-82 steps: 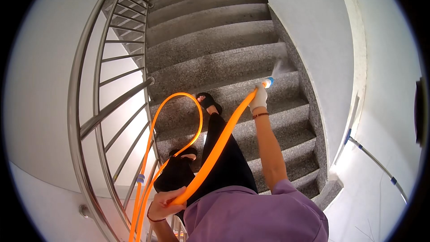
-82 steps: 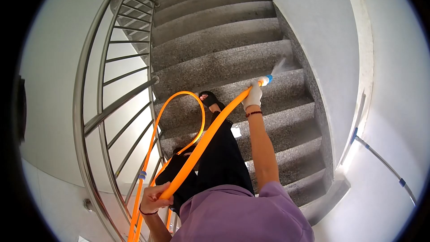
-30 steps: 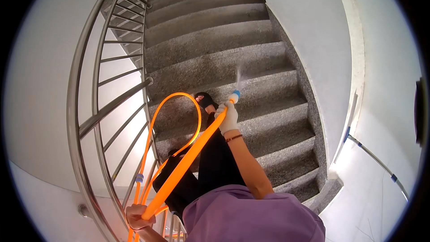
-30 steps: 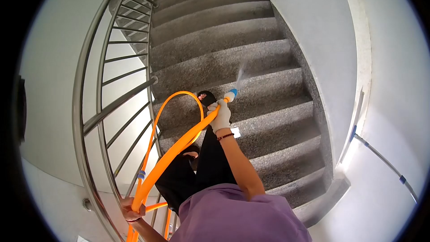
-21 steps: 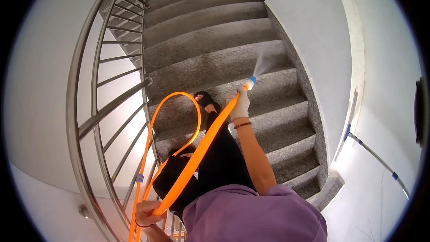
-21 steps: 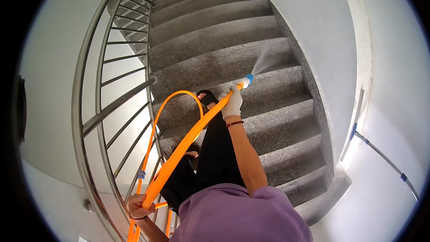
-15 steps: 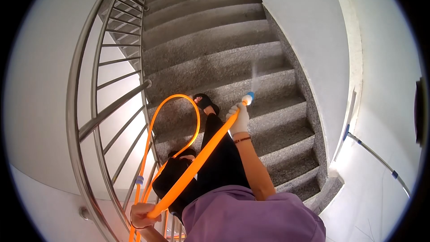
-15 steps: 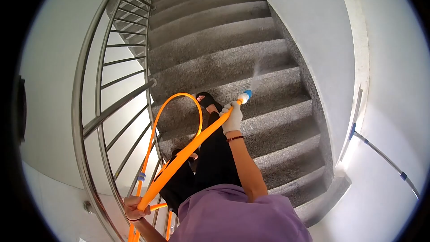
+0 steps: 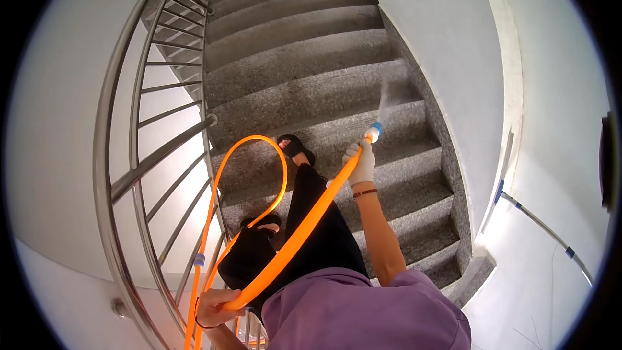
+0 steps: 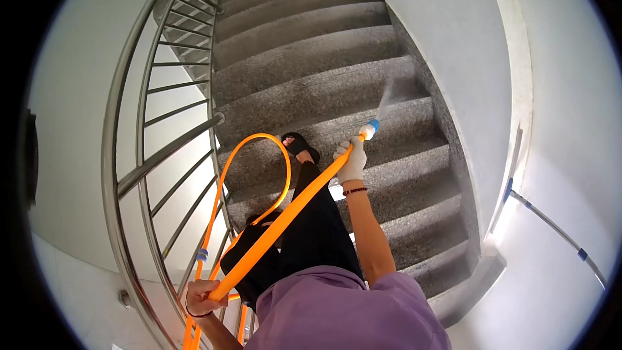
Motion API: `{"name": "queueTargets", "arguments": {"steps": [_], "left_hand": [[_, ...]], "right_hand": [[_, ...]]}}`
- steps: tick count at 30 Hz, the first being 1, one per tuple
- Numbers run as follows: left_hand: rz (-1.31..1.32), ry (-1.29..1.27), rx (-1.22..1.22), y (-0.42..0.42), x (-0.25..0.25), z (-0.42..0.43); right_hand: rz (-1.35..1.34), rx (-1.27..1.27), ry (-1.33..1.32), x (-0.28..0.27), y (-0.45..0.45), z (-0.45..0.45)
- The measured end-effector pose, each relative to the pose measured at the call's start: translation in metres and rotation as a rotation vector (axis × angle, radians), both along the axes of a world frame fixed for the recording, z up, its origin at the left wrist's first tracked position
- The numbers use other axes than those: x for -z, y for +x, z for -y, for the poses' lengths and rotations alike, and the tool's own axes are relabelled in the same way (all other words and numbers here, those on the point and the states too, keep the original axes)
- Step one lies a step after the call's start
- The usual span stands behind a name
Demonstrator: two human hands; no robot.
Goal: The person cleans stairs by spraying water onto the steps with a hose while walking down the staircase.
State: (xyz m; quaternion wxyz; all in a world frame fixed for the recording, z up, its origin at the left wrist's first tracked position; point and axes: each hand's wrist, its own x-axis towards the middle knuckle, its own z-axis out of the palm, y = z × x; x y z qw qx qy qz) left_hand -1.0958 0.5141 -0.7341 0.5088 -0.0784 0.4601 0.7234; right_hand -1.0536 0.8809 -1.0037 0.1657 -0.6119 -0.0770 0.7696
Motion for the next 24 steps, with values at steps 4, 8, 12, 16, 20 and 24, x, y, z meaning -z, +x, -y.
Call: {"name": "queueTargets", "arguments": {"steps": [4, 8, 12, 16, 20, 24], "left_hand": [[-0.039, -0.082, 0.045, 0.004, 0.002, -0.001], [-0.066, -0.05, 0.016, 0.003, -0.001, -0.005], [-0.081, -0.071, 0.071, 0.0, -0.002, 0.005], [-0.086, -0.082, 0.091, 0.003, 0.0, 0.001], [-0.059, -0.015, 0.035, 0.003, 0.0, -0.001], [-0.019, -0.037, 0.091, -0.001, -0.001, -0.007]], "right_hand": [[-0.033, -0.014, 0.049, 0.004, -0.014, -0.009], [-0.034, -0.026, 0.019, -0.001, -0.006, -0.01], [-0.052, -0.047, -0.02, 0.001, 0.017, -0.007], [-0.03, -0.037, -0.003, 0.002, 0.021, -0.009], [0.053, 0.026, 0.008, -0.009, 0.029, -0.003], [-0.058, 0.046, 0.017, -0.006, 0.026, -0.019]]}}
